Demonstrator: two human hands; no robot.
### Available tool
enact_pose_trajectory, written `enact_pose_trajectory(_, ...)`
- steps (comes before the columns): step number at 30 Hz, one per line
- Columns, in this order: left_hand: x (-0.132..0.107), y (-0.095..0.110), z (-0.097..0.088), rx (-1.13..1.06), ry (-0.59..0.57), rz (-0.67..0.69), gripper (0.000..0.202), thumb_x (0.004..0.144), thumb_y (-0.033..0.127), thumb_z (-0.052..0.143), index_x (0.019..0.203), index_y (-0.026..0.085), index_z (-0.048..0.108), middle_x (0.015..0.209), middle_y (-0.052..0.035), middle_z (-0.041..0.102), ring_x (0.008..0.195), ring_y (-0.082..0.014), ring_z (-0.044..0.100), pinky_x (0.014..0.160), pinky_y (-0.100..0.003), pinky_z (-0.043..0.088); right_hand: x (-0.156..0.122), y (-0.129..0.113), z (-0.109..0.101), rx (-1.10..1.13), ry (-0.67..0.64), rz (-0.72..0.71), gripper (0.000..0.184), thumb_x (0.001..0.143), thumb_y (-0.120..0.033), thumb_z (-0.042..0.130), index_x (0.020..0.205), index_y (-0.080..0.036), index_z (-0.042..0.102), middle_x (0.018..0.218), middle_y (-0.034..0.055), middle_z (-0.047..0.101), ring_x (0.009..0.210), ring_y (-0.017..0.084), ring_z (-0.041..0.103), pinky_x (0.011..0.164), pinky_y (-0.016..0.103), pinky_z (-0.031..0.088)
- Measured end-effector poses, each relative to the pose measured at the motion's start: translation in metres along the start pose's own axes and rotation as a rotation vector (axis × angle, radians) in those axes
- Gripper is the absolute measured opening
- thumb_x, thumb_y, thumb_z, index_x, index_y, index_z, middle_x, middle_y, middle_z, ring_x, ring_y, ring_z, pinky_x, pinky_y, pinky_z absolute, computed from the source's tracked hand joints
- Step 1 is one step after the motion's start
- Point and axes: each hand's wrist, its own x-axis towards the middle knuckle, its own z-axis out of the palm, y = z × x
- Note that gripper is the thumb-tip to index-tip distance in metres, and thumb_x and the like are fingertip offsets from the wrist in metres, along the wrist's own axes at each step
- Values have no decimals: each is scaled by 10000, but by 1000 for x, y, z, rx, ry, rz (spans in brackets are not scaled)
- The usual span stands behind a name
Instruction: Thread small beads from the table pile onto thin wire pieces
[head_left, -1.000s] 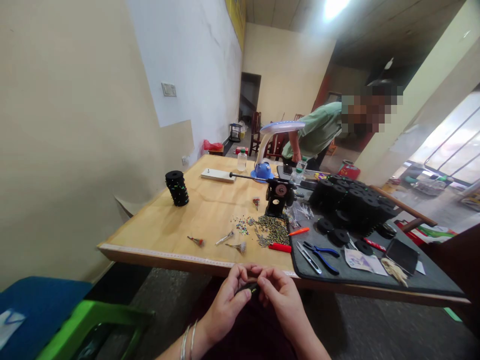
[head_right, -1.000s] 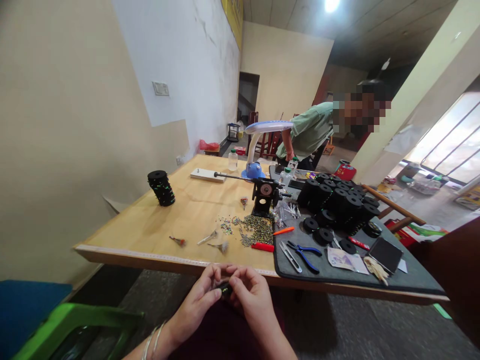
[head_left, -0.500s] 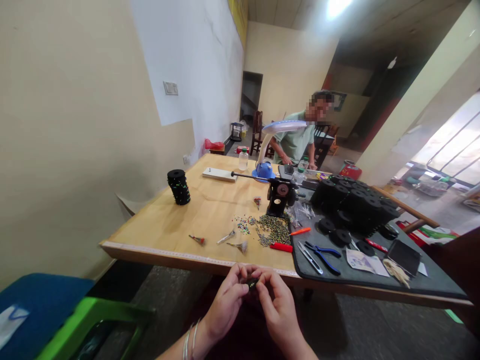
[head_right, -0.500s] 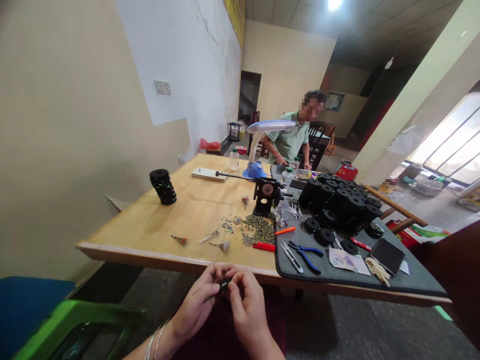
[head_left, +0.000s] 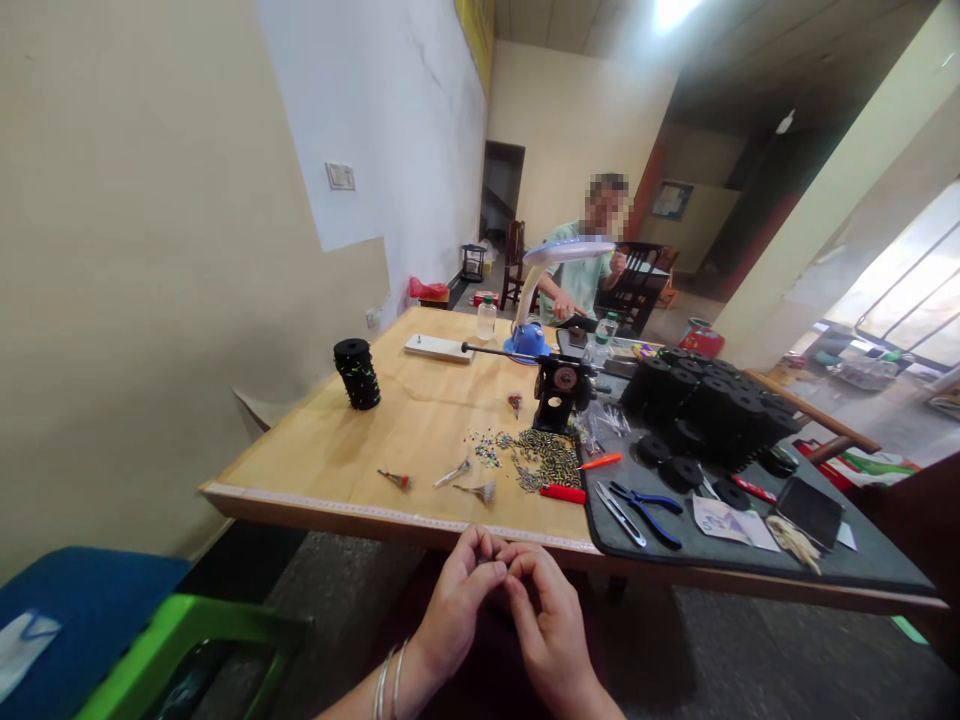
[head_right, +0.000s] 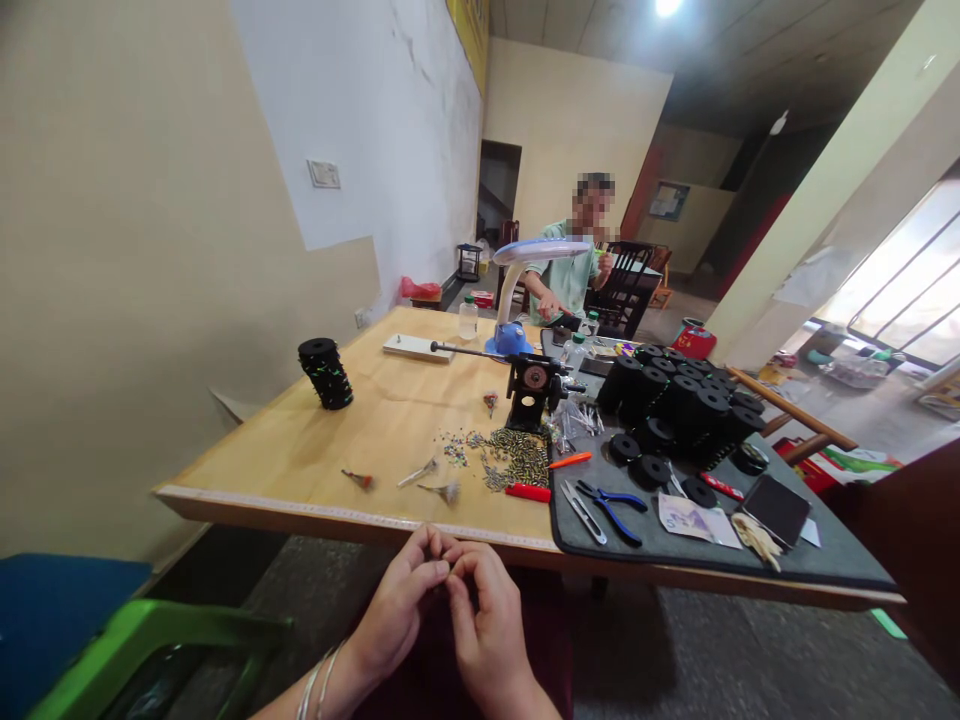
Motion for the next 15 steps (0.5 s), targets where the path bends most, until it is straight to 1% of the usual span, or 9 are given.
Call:
enact_pose_trajectory(3, -1, 0, 1, -29, 14, -7, 170, 661, 142, 570, 673, 198, 410, 664, 49, 433, 641, -115, 394, 628, -232, 356, -1, -1, 1, 12, -11, -15, 117, 887, -190, 475, 781, -215, 520, 876, 66, 622, 832, 197, 594, 742, 286, 472)
enact_pose_trajectory(5, 0, -1, -1, -29, 5, -13, 154, 682, 145, 560, 680, 198, 415, 659, 50, 426, 634, -113, 395, 619, -230, 355, -2, 0, 1, 19, -7, -11, 118, 886, -195, 482, 779, -213, 529, 879, 67, 629, 838, 199, 598, 744, 285, 474)
enact_pose_trajectory(7, 1, -3, -4, -17, -33, -19, 127, 725, 164, 560, 714, 195, 437, 690, 40, 452, 658, -119, 419, 636, -237, 368, -3, 3, 1, 35, 15, 10, 120, 887, -210, 492, 778, -209, 541, 885, 69, 636, 848, 201, 601, 757, 289, 475)
enact_pose_trajectory(10, 3, -6, -11, -4, -147, 12, 131, 734, 167, 584, 780, 194, 465, 821, 0, 536, 808, -157, 488, 757, -282, 400, -2, 12, -1, 109, 74, 89, 130, 886, -272, 523, 788, -198, 564, 878, 71, 646, 836, 202, 608, 755, 292, 486)
enact_pose_trajectory(12, 5, -5, -16, 7, -198, 42, 159, 720, 151, 597, 802, 198, 469, 905, -22, 570, 916, -188, 506, 838, -316, 392, -1, 18, -3, 176, 116, 154, 167, 875, -331, 548, 796, -187, 580, 827, 63, 648, 760, 190, 608, 699, 280, 500)
enact_pose_trajectory(13, 6, -5, -18, 21, -199, 52, 164, 723, 149, 598, 804, 201, 466, 926, -27, 578, 946, -198, 510, 859, -325, 387, 0, 21, -5, 200, 142, 182, 192, 867, -358, 561, 796, -181, 587, 794, 57, 647, 712, 180, 603, 664, 272, 503)
enact_pose_trajectory(15, 7, -3, -21, 78, -161, 65, 170, 738, 152, 601, 802, 207, 453, 943, -30, 588, 970, -203, 520, 882, -334, 378, 2, 26, -10, 217, 203, 228, 240, 843, -403, 590, 789, -170, 600, 733, 45, 641, 628, 165, 583, 605, 263, 501)
